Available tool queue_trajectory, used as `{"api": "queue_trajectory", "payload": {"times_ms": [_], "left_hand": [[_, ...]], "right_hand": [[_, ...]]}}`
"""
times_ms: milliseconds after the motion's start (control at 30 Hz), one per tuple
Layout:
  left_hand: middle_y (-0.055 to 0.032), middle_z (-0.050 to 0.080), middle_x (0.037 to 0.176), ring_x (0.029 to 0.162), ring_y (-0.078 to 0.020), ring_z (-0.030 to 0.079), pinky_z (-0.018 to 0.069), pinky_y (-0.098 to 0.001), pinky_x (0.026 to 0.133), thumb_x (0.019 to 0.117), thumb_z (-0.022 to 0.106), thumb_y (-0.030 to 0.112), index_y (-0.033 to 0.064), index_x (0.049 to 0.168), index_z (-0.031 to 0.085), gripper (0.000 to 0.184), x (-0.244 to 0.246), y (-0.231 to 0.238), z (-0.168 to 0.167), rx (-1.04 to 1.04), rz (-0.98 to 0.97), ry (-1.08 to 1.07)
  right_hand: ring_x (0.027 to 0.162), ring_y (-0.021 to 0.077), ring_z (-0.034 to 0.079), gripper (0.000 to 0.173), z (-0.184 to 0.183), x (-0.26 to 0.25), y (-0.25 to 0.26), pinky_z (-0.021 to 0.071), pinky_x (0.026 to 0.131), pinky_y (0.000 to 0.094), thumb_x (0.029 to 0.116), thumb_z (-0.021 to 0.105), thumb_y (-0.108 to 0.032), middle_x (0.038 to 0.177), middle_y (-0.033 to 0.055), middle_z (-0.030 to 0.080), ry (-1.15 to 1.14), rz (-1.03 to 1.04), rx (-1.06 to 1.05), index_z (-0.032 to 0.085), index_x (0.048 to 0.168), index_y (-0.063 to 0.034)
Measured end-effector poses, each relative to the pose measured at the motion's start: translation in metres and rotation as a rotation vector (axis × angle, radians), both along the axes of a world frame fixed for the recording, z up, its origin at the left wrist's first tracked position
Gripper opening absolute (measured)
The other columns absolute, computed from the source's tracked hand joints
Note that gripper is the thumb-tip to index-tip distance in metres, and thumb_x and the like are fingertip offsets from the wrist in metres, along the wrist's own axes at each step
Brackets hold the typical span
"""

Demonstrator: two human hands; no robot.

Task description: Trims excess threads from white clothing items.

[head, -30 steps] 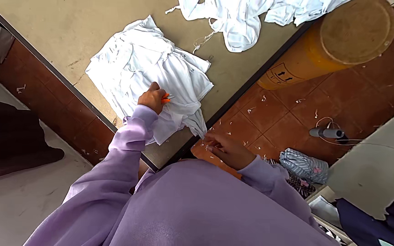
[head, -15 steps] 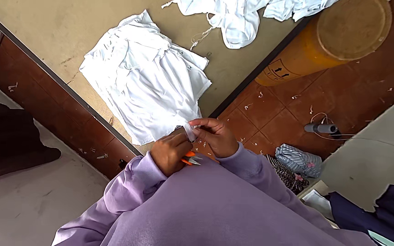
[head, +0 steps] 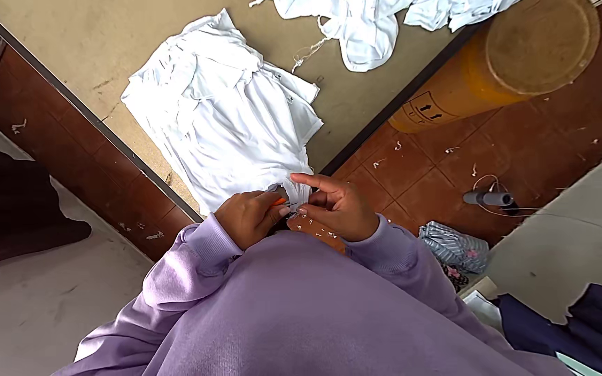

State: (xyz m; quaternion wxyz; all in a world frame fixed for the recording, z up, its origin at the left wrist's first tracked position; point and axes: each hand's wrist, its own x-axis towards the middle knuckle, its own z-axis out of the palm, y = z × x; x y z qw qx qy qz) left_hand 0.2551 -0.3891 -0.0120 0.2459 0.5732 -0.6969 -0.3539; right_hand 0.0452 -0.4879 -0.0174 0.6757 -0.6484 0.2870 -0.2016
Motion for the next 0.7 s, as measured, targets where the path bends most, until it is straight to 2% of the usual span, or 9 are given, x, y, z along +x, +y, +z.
{"api": "queue_trajectory", "payload": {"times_ms": [100,267,367,467,633,700], "left_hand": [[-0.0152,0.07,0.083,0.073,-0.031,0.071,0.0572,-0.0506,0.063,0.1074,0.045,0.033,-0.0013,0.102,0.07,0.043,-0.005,-0.004,0.002,-0.017,-0.017,-0.078],[-0.0127,0.07,0.078,0.066,-0.0295,0.071,0.0555,-0.0493,0.054,0.1048,0.051,0.035,0.0017,0.098,0.072,0.04,-0.007,-0.007,0.0,-0.14,-0.013,-0.12],[-0.0134,0.072,0.081,0.068,-0.0296,0.072,0.0565,-0.0497,0.057,0.1048,0.052,0.034,0.0007,0.101,0.073,0.039,-0.006,-0.006,-0.002,-0.146,0.002,-0.088],[-0.015,0.071,0.084,0.071,-0.0306,0.072,0.058,-0.0495,0.061,0.107,0.047,0.033,-0.0019,0.105,0.071,0.043,-0.008,-0.006,0.0,-0.111,-0.014,-0.088],[-0.0116,0.062,0.069,0.058,-0.0282,0.065,0.0504,-0.0453,0.047,0.105,0.051,0.032,0.0009,0.084,0.065,0.04,-0.015,-0.01,-0.001,-0.175,-0.019,-0.107],[-0.0113,0.063,0.069,0.058,-0.0279,0.065,0.05,-0.0453,0.048,0.1048,0.052,0.032,0.0011,0.084,0.066,0.04,-0.016,-0.011,-0.004,-0.182,0.0,-0.096]], "right_hand": [[0.078,0.0024,0.07,0.054,0.001,0.0,0.0,0.0607,0.073,0.0184,0.0841,0.068,0.009,0.123,0.0098,0.068,-0.022,0.007,-0.008,0.058,0.137,0.0061],[0.076,0.0009,0.069,0.055,0.003,-0.002,0.0,0.0601,0.072,0.0171,0.084,0.068,0.009,0.122,0.0098,0.069,-0.037,0.0,-0.029,0.057,0.138,0.0071],[0.076,0.0017,0.069,0.055,0.003,-0.004,-0.001,0.0605,0.072,0.0179,0.0846,0.068,0.008,0.123,0.0103,0.068,-0.039,0.003,-0.032,0.056,0.138,0.0077],[0.077,0.0022,0.069,0.056,0.004,-0.006,-0.001,0.0607,0.072,0.0182,0.0849,0.069,0.008,0.124,0.0103,0.068,-0.037,0.01,-0.028,0.056,0.139,0.0069],[0.082,0.0032,0.071,0.057,0.004,-0.005,0.002,0.0612,0.075,0.0187,0.0841,0.069,0.009,0.127,0.0101,0.067,-0.049,0.021,-0.015,0.056,0.139,0.0064],[0.08,0.0034,0.071,0.058,0.004,-0.006,0.001,0.0612,0.074,0.0187,0.0841,0.07,0.009,0.128,0.0111,0.066,-0.055,0.022,-0.015,0.055,0.14,0.0069]]}}
